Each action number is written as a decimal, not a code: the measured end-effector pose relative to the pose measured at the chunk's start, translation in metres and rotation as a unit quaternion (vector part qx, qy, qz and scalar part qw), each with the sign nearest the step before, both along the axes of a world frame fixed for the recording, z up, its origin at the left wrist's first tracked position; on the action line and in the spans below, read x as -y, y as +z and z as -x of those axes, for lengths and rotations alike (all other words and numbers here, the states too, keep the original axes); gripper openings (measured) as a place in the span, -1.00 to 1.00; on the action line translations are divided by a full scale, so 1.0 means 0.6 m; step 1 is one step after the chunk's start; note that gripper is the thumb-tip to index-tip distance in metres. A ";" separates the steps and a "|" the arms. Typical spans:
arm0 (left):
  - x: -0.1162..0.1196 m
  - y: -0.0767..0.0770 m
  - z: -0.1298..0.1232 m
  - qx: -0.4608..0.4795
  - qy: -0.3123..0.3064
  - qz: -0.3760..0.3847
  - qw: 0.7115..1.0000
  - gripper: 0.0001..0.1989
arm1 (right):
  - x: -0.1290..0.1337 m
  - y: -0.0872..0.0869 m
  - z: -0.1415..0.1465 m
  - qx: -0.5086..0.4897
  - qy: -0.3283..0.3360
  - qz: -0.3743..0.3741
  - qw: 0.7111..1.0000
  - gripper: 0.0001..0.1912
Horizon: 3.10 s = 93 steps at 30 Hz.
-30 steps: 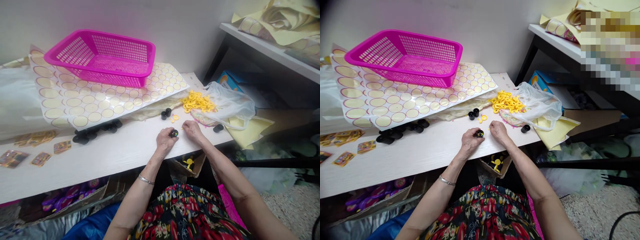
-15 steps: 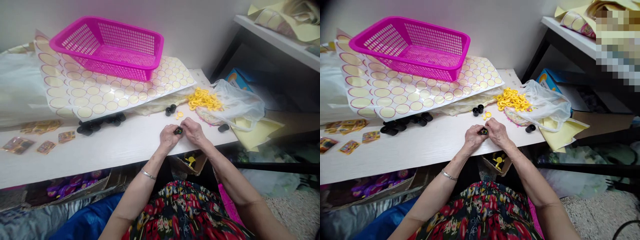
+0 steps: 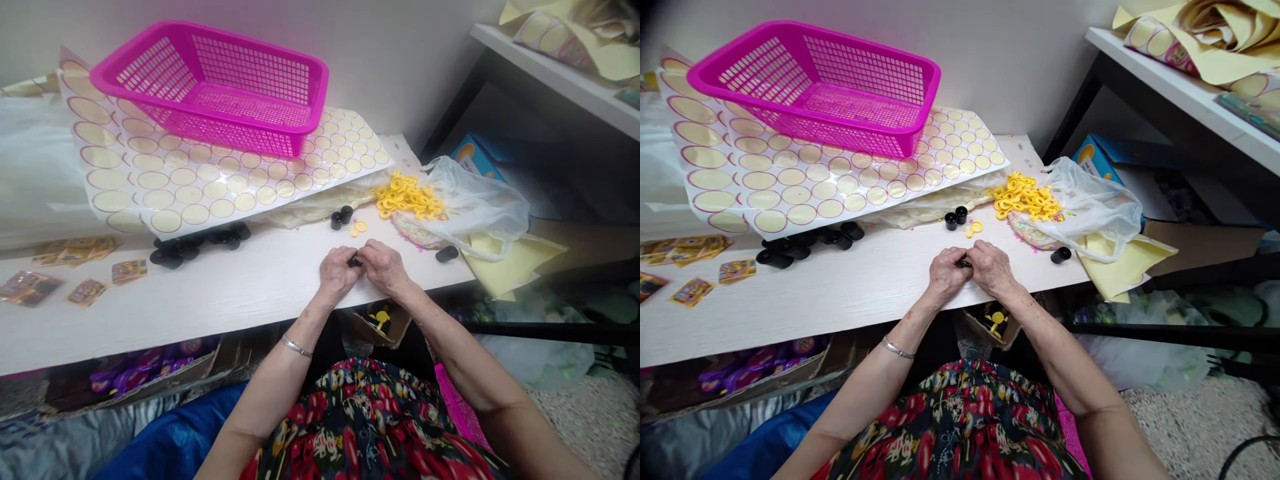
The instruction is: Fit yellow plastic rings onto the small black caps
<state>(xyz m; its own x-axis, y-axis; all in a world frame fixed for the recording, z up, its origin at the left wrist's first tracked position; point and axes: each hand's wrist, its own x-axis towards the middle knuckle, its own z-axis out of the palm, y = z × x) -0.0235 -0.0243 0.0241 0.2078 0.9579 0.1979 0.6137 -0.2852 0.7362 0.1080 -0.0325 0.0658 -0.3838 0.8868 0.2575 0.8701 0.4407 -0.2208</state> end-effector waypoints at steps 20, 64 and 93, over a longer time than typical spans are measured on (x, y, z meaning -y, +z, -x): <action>-0.002 0.000 -0.001 0.005 0.004 0.010 1.000 -0.79 | -0.048 -0.002 -0.026 -0.297 0.032 0.145 0.943 -0.83; -0.008 -0.002 0.005 0.026 0.003 0.026 0.999 -0.70 | -0.007 -0.014 -0.045 -0.012 -0.255 0.091 0.962 -0.87; 0.000 0.022 -0.002 0.393 0.101 0.214 0.888 -0.73 | 0.019 0.009 0.012 -0.238 -0.070 0.111 0.962 -0.90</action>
<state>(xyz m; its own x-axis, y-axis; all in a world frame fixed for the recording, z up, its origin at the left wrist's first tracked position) -0.0222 -0.0244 0.0371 -0.0185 0.9825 -0.1853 -0.1321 0.1813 0.9745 0.1006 -0.0439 0.0712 -0.1414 0.9747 0.1733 0.6944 0.2224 -0.6844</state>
